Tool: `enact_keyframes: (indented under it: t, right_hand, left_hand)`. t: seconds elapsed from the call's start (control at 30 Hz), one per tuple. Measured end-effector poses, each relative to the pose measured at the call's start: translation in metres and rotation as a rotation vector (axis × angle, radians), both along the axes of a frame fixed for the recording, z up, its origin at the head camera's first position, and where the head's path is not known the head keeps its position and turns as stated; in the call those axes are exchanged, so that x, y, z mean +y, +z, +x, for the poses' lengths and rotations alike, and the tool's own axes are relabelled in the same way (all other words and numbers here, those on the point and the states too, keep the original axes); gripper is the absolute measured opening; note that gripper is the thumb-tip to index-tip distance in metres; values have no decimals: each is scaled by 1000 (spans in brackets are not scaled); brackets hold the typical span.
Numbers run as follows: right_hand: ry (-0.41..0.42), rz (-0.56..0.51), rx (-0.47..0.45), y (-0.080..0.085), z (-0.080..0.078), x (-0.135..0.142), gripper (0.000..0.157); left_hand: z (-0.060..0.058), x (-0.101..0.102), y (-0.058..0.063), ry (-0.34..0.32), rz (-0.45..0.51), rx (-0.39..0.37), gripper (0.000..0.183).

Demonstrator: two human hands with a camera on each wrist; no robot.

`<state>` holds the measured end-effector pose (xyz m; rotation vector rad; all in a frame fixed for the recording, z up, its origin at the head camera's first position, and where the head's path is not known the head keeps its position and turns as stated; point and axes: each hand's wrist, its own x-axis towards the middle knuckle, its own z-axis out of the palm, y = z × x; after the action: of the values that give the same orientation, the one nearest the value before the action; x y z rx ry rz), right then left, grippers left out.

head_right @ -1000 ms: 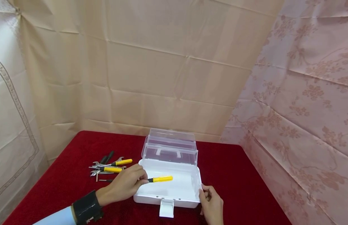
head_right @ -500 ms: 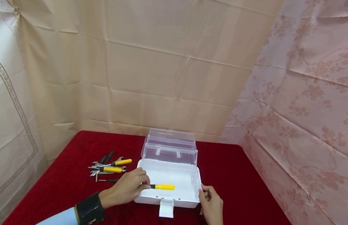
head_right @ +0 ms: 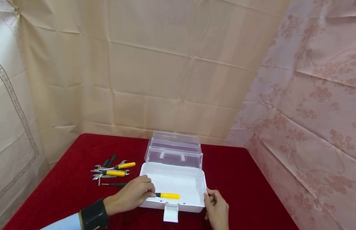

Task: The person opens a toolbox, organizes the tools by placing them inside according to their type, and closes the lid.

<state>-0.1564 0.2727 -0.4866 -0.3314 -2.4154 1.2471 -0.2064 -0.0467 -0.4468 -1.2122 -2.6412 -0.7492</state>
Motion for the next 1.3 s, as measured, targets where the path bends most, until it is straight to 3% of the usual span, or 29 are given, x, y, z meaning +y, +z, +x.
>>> enact_keyframes:
  t: [0.2,0.4,0.5,0.67,0.77,0.9,1.03,1.1,1.3]
  right_hand:
    - [14,-3,5,0,0,1,23]
    - [3,-12,-10,1,-2,1,22]
    - [15,-22,0,1,-3,1,22]
    - [8,-29,-7,1,-3,1,22]
    - [-5,-33,-26,1,-2,2,22]
    - [15,-36,-17,0,-2,2,23]
    - [22,-30,-7,-1,-1,3,24]
    - [16,-33,-9,-1,-1,3,23]
    - [35,-39,-2,0,0,4,23]
  left_hand:
    - [-1,0,1,-5,-10,-27,12]
    - [-6,-3,4,-4,57,-52,12]
    - [-12,-13,8,69,105,-48,9]
    - [-30,-43,18,258,141,-52,6]
    - [-43,-71,18,338,86,-42,11]
    - [-54,-112,11,399,-62,-73,23]
    - [-53,-139,0,403,-168,-187,26]
    - [-53,-145,-5,401,-185,-200,24]
    - [-54,-155,-14,427,-247,-54,20]
